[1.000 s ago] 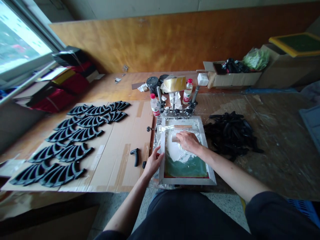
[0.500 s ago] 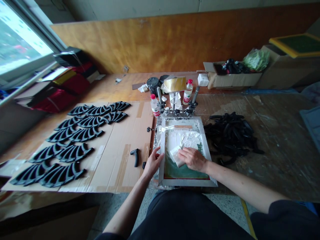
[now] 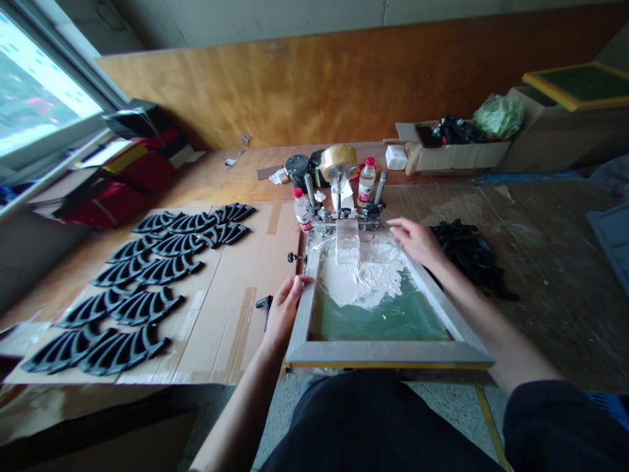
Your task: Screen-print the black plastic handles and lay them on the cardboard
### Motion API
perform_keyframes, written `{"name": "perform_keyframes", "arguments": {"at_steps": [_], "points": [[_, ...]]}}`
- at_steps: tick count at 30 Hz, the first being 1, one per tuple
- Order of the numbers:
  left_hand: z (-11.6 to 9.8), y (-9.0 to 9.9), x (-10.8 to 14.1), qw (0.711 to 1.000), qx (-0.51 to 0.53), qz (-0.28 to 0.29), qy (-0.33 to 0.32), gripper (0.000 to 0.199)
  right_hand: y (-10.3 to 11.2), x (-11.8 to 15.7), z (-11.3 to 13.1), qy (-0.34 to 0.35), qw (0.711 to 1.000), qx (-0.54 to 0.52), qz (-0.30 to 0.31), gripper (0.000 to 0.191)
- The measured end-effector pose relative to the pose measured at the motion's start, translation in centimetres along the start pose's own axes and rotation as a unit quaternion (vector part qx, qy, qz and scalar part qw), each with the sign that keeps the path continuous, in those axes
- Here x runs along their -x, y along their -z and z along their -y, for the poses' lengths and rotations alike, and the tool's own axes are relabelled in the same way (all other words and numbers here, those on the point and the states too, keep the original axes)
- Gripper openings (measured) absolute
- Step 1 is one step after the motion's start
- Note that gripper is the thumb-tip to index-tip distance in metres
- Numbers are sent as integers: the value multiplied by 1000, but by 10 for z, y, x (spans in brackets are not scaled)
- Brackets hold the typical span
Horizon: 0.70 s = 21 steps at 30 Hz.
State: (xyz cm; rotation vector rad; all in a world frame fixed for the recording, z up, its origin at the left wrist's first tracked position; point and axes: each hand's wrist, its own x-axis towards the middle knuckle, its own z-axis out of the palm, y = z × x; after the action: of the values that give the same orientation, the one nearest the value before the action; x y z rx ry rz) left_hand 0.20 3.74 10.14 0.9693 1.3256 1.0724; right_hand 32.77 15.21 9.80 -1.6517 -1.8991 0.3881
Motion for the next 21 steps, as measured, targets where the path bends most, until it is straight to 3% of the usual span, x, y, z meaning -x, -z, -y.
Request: {"name": "perform_keyframes", "arguments": {"at_steps": [3, 5, 7, 10, 12, 14, 16, 19, 21], "points": [[-36, -15, -15, 989, 103, -15, -103, 43, 0, 26, -36, -46, 999, 17, -13, 32], [-53, -26, -28, 978, 148, -20, -148, 42, -23, 53, -36, -15, 999, 23, 36, 32], [-58, -35, -36, 972, 176, -34, -151, 41, -55, 79, -21, 43, 994, 42, 88, 29], [-32, -49, -27, 975, 195, -53, -94, 44, -94, 104, 11, 82, 977, 121, 153, 21], [2, -59, -8, 985, 171, -2, 34, 50, -104, 113, 34, 40, 972, 150, 175, 15], [37, -68, 14, 967, 146, 87, 190, 56, -104, 119, 57, 15, 976, 133, 172, 13], [63, -70, 29, 946, 169, 113, 254, 54, -100, 126, 75, 60, 983, 69, 162, 11], [80, -44, 27, 960, 161, 37, 226, 48, -86, 130, 70, 122, 976, -36, 177, 11], [86, -4, 14, 981, 69, -53, 172, 47, -74, 130, 36, 63, 984, -18, 167, 14]]}}
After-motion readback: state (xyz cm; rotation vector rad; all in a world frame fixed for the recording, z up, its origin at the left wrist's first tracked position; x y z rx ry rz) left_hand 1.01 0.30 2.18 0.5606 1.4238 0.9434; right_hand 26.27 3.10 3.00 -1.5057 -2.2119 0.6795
